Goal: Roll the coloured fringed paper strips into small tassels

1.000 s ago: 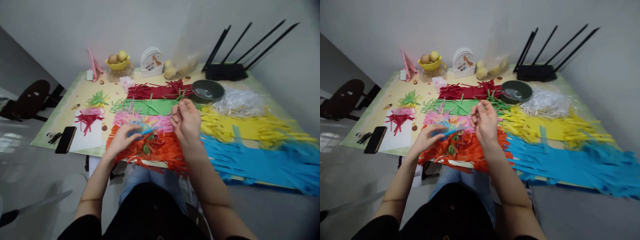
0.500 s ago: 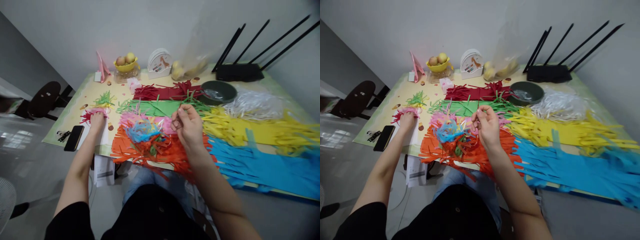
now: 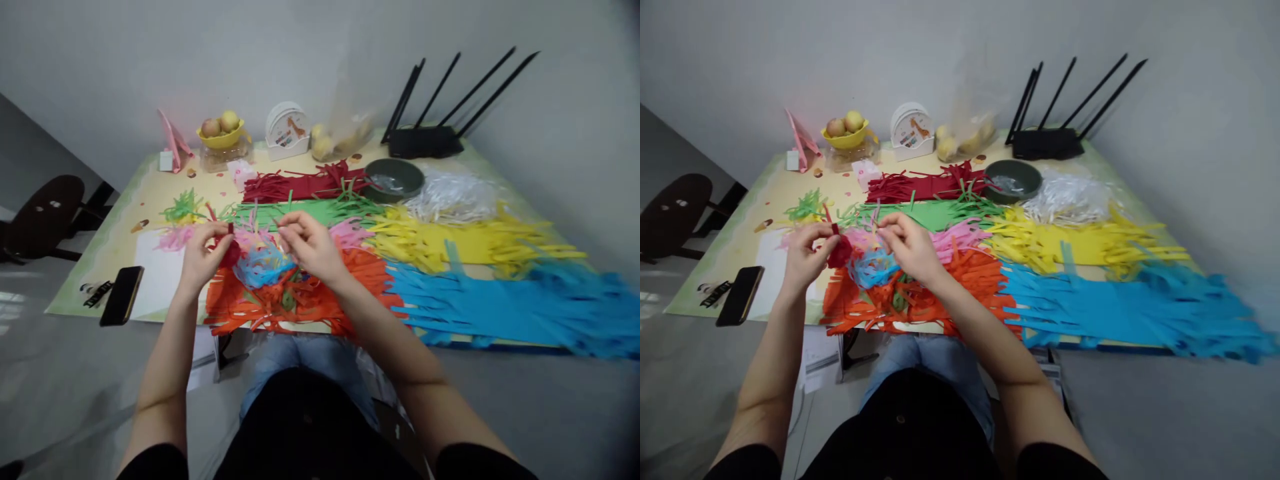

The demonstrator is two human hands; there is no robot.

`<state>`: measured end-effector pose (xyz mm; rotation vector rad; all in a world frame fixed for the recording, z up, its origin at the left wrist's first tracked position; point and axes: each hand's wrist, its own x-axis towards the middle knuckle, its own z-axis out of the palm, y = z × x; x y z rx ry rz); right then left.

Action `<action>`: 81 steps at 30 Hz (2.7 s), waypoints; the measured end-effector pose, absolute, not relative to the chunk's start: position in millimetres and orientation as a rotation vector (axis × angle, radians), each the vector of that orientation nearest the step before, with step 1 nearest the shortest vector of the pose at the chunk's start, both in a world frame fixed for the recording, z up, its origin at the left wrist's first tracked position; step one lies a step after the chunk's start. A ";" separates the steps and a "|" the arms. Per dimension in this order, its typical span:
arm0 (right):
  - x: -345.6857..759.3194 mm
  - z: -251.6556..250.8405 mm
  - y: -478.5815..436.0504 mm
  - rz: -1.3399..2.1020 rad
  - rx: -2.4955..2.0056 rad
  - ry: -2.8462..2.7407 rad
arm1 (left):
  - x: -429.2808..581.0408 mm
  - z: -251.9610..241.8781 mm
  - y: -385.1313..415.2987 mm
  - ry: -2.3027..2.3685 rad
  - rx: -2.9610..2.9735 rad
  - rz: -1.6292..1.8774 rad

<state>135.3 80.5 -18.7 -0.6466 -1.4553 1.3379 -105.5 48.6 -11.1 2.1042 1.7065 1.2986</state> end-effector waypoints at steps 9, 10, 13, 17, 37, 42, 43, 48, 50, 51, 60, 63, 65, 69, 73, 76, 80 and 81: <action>143.6 -14.0 88.0 1.343 -0.584 -1.616 | -26.4 -6.0 41.7 1.340 1.650 1.226; 145.5 -14.1 88.1 1.358 -0.551 -1.586 | -25.3 -6.0 42.7 1.258 1.502 1.194; 148.8 -14.1 87.8 1.400 -0.449 -1.519 | -23.4 -6.7 46.3 1.065 1.152 1.085; 153.3 -15.1 82.4 1.333 -0.527 -1.409 | -20.8 -9.4 49.8 1.090 1.047 1.243; 156.4 -16.0 60.5 1.239 -0.740 -1.504 | -10.0 -15.7 42.6 1.316 1.298 1.611; 156.2 -12.9 59.3 1.270 -0.756 -1.492 | -10.0 -16.2 43.3 1.329 1.319 1.615; 156.1 -11.8 59.1 1.276 -0.757 -1.489 | -10.0 -16.3 43.4 1.323 1.321 1.616; 155.8 -8.6 60.9 1.347 -0.759 -1.459 | -9.0 -13.6 40.2 1.384 1.455 1.604; 155.5 -10.1 64.7 1.443 -0.714 -1.414 | -8.6 -11.2 37.4 1.466 1.629 1.609; 155.3 -11.6 67.1 1.505 -0.677 -1.386 | -8.8 -10.1 36.0 1.516 1.723 1.613; 154.3 -23.1 80.6 1.719 -0.554 -1.278 | -10.4 -11.7 33.9 1.570 2.104 1.490; 156.8 -24.6 83.1 1.701 -0.651 -1.345 | -7.0 -21.0 29.9 1.566 2.234 1.399; 156.5 -27.4 84.6 1.578 -0.737 -1.392 | -6.1 -26.9 26.9 1.629 2.362 1.290; 147.3 -37.0 82.9 1.388 -0.764 -1.163 | -11.0 -27.1 28.5 1.619 2.539 1.032; 140.0 -43.6 82.1 1.486 -0.700 -1.068 | -18.4 -18.5 38.3 1.567 2.594 0.946; 143.9 -43.5 89.1 1.389 -0.756 -1.148 | -19.0 -16.3 42.5 1.549 2.597 1.044; 151.2 -39.6 99.4 1.270 -0.792 -1.237 | -13.9 -16.2 43.3 1.514 2.473 1.216; 151.8 -38.5 100.3 1.274 -0.792 -1.244 | -12.1 -16.0 43.4 1.522 2.434 1.254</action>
